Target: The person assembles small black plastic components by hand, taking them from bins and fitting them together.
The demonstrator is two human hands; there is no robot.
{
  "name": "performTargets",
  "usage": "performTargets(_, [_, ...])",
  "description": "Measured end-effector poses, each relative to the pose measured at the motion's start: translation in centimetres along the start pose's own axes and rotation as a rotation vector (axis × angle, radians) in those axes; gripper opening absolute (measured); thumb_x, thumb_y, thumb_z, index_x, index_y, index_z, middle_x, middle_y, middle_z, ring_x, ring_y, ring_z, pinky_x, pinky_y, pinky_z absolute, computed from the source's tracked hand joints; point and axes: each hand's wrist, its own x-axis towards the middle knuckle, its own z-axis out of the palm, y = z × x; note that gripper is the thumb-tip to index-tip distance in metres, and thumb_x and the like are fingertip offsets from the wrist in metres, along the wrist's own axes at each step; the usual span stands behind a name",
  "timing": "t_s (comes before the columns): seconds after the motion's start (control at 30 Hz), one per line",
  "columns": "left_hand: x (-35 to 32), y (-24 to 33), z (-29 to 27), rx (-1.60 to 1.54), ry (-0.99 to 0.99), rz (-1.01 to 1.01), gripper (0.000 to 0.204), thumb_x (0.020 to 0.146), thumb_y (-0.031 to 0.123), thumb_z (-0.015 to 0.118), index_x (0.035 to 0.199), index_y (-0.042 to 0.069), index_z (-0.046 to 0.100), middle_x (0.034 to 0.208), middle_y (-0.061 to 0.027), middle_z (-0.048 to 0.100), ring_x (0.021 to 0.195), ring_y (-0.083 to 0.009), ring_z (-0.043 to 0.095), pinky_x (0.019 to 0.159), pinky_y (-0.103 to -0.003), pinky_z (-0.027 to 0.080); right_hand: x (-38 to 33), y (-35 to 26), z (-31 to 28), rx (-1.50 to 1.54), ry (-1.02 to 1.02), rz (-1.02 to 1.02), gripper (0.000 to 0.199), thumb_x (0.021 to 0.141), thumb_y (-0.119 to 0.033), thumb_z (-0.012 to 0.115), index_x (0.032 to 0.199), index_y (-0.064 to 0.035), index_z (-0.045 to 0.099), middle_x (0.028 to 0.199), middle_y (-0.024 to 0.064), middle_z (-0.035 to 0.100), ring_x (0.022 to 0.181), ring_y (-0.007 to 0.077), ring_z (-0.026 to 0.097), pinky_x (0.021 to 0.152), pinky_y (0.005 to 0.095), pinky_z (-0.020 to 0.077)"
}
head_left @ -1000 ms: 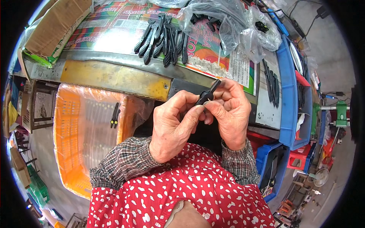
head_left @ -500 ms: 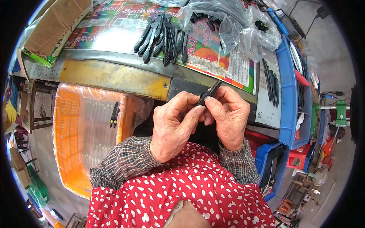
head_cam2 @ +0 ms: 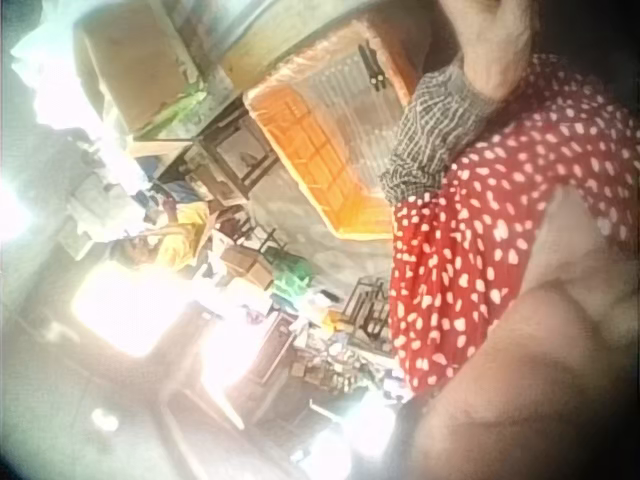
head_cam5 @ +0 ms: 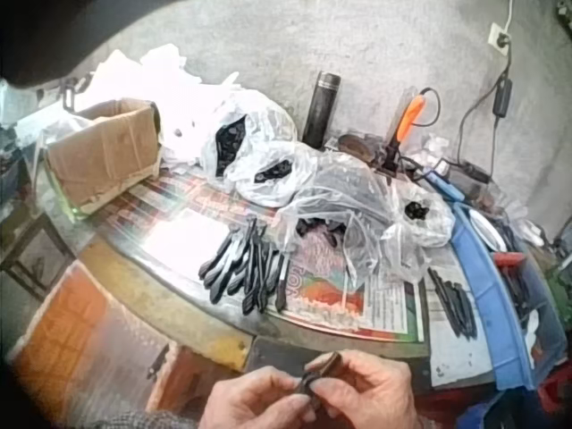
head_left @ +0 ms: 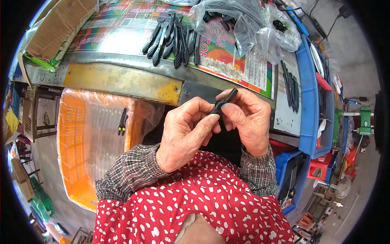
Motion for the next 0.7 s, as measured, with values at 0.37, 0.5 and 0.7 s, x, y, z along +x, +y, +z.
performTargets(0.37, [0.0,-0.5,0.1,-0.043,0.012,-0.002,0.006,0.090,0.004,0.054,0.092,-0.002,0.054,0.070,-0.0033,0.060,0.052,-0.0027,0.048,0.044,-0.017,0.037,-0.5,0.5,0.8,-0.038,0.069,-0.019,0.013,0.086,-0.003,0.060,0.097,0.0049,0.058,0.072,0.0005,0.059,0.055,0.0020,0.051,0.046,0.0161,0.0407])
performTargets(0.5, [-0.1,0.1,-0.1,-0.072,-0.007,-0.007,0.007,0.090,0.004,0.054,0.093,-0.002,0.054,0.070,-0.0034,0.060,0.052,-0.0028,0.048,0.044,-0.017,0.037,-0.4,0.0,0.3,0.001,0.030,-0.047,0.018,0.087,-0.007,0.061,0.100,0.0052,0.058,0.070,-0.0005,0.057,0.052,0.0012,0.047,0.043,0.0157,0.0342])
performTargets(0.7, [-0.2,0.2,-0.4,-0.144,-0.142,-0.087,0.011,0.092,0.009,0.055,0.096,-0.001,0.053,0.071,-0.0067,0.061,0.049,-0.0052,0.048,0.041,-0.017,0.033,-0.2,0.1,-0.6,-0.015,-0.056,-0.066,0.021,0.089,-0.017,0.062,0.094,0.0031,0.062,0.066,-0.0026,0.055,0.049,0.0001,0.041,0.041,0.0158,0.0288])
